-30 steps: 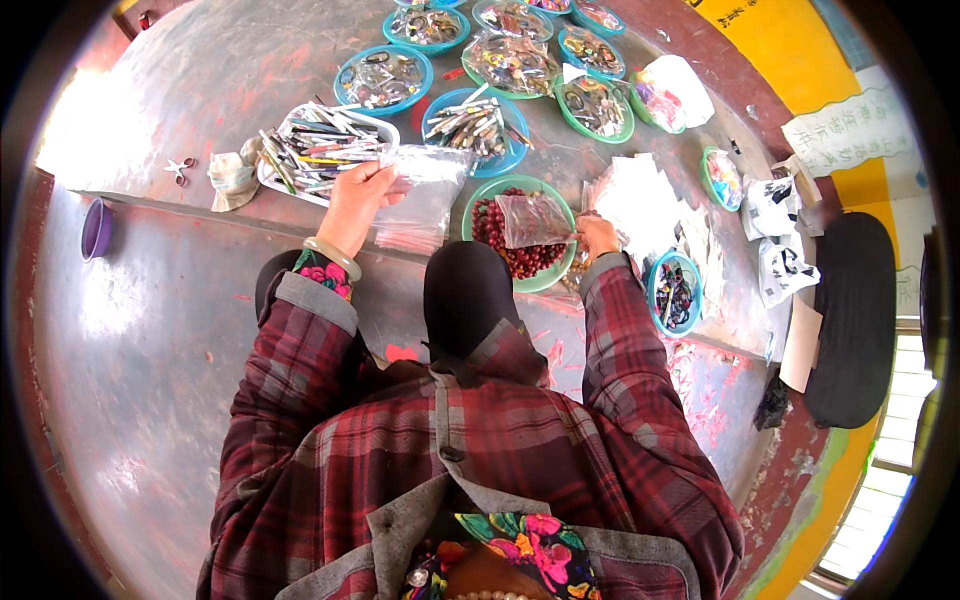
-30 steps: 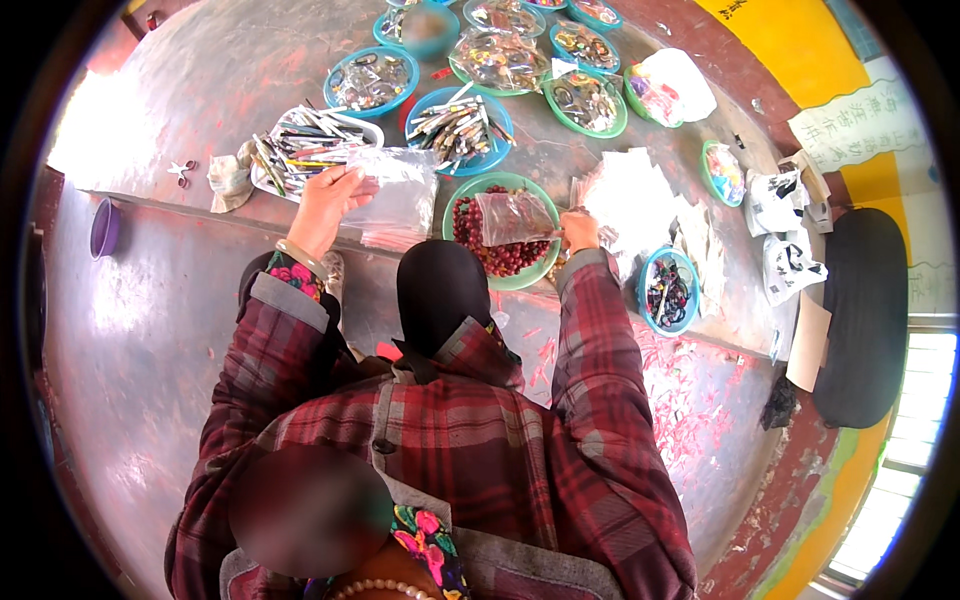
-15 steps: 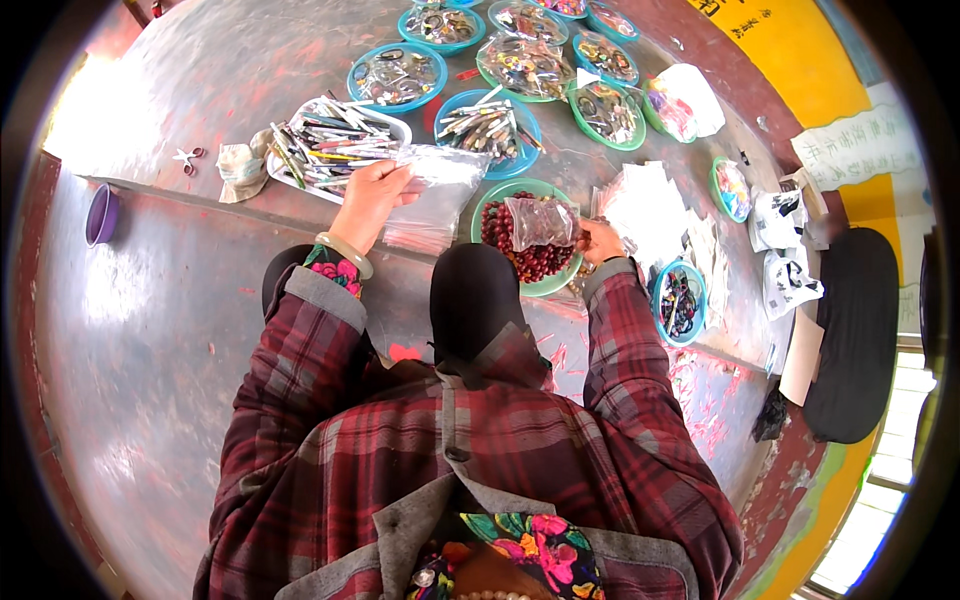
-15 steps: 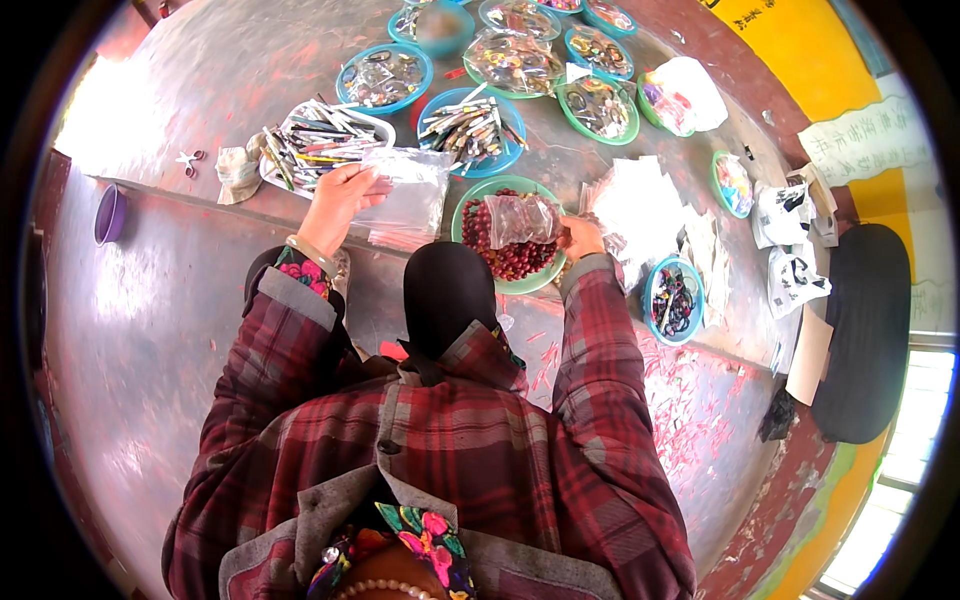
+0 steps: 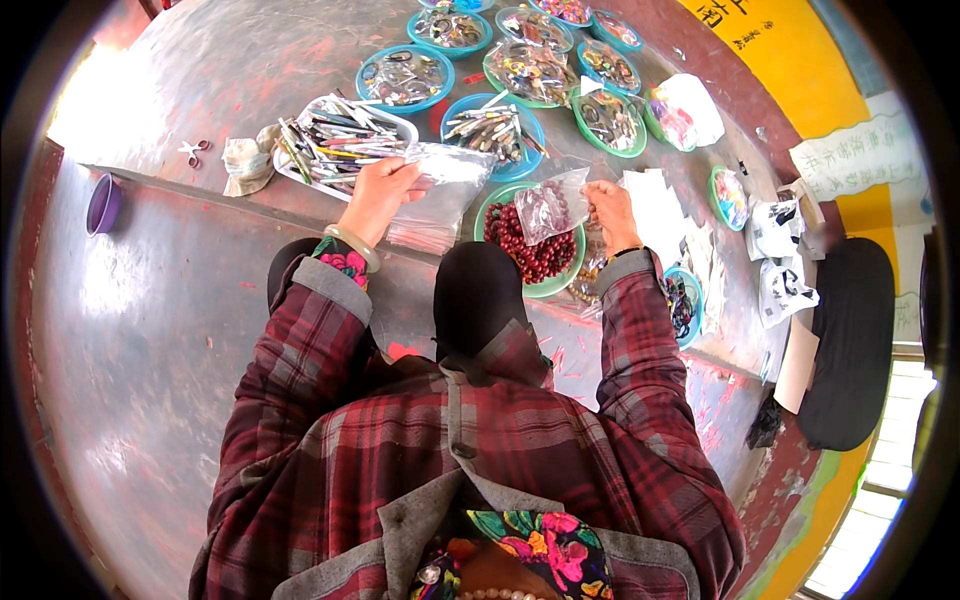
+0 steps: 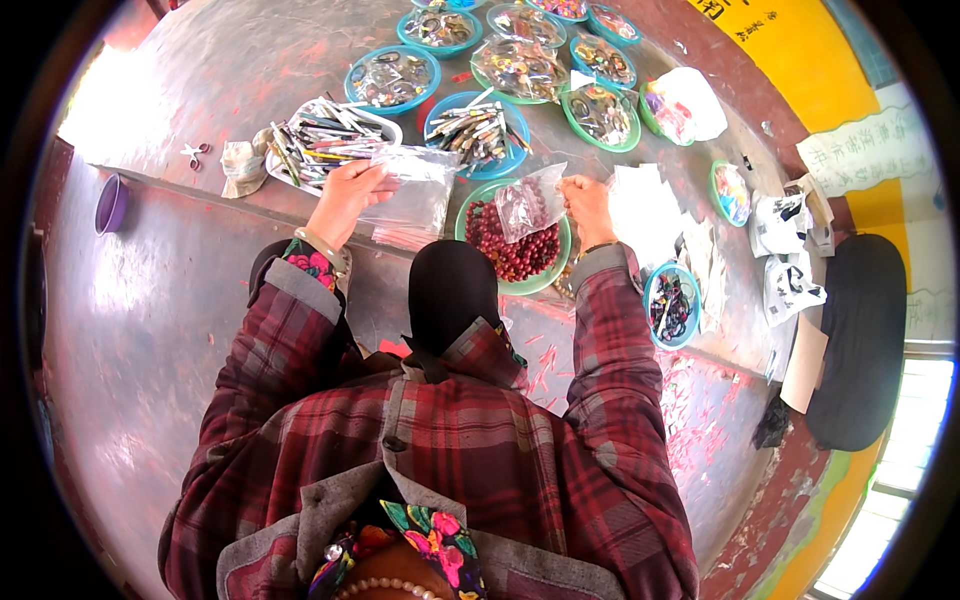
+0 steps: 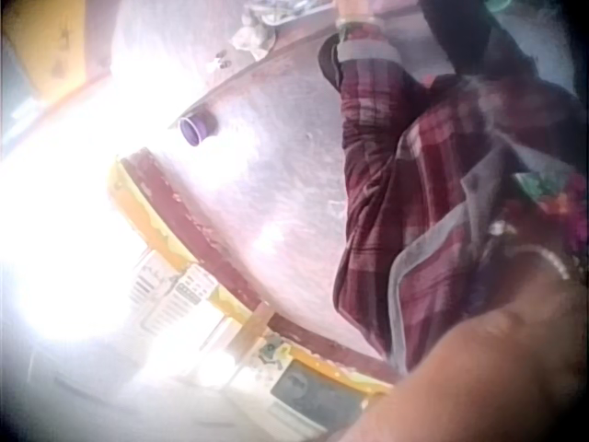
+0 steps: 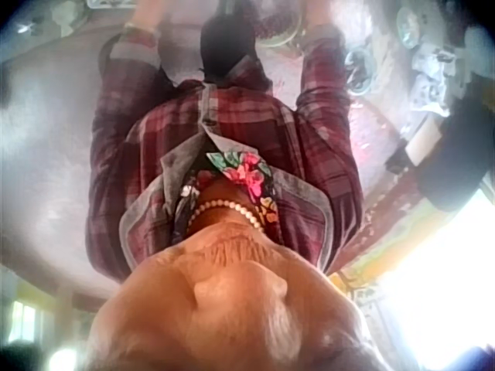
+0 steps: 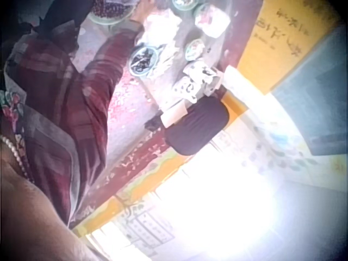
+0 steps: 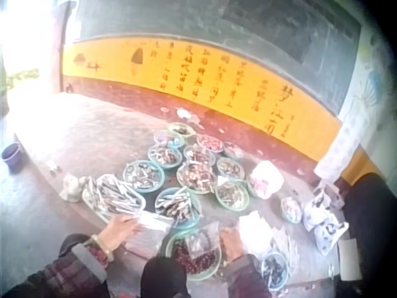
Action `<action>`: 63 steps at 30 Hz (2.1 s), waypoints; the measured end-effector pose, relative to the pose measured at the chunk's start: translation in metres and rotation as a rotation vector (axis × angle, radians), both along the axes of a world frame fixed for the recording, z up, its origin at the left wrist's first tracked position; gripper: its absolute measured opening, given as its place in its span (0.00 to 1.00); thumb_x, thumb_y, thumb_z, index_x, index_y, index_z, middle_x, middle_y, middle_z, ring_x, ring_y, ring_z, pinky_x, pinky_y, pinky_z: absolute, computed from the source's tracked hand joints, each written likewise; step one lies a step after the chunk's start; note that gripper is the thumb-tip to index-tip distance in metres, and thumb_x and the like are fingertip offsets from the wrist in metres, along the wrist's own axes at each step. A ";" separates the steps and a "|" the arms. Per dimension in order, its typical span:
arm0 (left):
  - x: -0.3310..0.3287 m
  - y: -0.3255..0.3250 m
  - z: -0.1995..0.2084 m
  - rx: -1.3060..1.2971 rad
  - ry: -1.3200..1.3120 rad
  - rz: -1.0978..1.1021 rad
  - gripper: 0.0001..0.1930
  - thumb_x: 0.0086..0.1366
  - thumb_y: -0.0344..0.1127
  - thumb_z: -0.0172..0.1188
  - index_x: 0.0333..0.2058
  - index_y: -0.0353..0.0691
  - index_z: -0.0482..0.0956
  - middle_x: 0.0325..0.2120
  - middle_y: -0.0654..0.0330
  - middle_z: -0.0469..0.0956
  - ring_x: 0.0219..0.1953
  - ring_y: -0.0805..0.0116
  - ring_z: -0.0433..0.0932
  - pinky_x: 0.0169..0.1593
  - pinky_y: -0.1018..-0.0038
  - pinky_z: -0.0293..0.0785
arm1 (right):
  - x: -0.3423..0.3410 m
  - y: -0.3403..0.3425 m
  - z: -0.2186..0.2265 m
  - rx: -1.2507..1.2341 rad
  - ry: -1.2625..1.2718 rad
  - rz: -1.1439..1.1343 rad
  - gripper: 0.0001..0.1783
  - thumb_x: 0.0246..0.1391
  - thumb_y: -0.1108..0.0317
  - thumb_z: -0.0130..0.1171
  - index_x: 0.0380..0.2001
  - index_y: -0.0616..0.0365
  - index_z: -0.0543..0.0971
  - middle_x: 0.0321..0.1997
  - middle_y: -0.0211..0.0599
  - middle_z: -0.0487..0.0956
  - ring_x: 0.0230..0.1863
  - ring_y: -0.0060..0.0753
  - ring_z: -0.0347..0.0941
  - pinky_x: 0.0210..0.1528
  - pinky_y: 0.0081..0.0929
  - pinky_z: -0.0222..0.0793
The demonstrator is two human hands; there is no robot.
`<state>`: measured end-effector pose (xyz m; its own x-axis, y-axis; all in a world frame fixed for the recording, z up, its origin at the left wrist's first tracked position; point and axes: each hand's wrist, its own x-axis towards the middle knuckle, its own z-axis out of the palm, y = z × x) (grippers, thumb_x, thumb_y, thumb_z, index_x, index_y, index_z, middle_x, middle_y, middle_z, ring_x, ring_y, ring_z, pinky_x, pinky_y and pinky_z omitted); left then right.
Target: The person sits on the floor and packs red and yellow beads into small clear plastic bags. They pick up beads from a green bowl, place them into a bag held open with the other hand, and then set the filled bag aside. The process is repeated continuously throughout the clip.
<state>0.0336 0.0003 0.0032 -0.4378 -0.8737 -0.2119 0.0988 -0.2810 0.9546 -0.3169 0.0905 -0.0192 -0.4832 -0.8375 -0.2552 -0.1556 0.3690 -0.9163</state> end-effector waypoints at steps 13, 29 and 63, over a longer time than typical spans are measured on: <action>-0.003 -0.001 -0.002 -0.014 -0.017 -0.017 0.12 0.63 0.34 0.51 0.41 0.32 0.74 0.33 0.59 0.76 0.36 0.70 0.76 0.41 0.76 0.72 | -0.006 0.003 0.003 -0.021 0.661 0.080 0.11 0.47 0.64 0.57 0.25 0.63 0.78 0.18 0.32 0.75 0.21 0.20 0.68 0.25 0.24 0.63; -0.002 0.001 -0.003 -0.025 -0.026 -0.007 0.11 0.63 0.34 0.51 0.38 0.31 0.74 0.32 0.59 0.76 0.35 0.70 0.76 0.40 0.76 0.72 | -0.008 0.032 0.035 0.079 0.900 0.006 0.14 0.46 0.60 0.55 0.28 0.61 0.79 0.23 0.44 0.77 0.27 0.43 0.74 0.31 0.32 0.66; -0.001 0.000 0.007 0.045 0.306 -0.057 0.21 0.65 0.51 0.45 0.37 0.35 0.72 0.33 0.63 0.72 0.32 0.78 0.71 0.41 0.80 0.69 | 0.160 -0.044 0.127 -0.525 0.856 0.995 0.06 0.48 0.72 0.52 0.31 0.58 0.74 0.26 0.41 0.76 0.30 0.47 0.72 0.30 0.37 0.64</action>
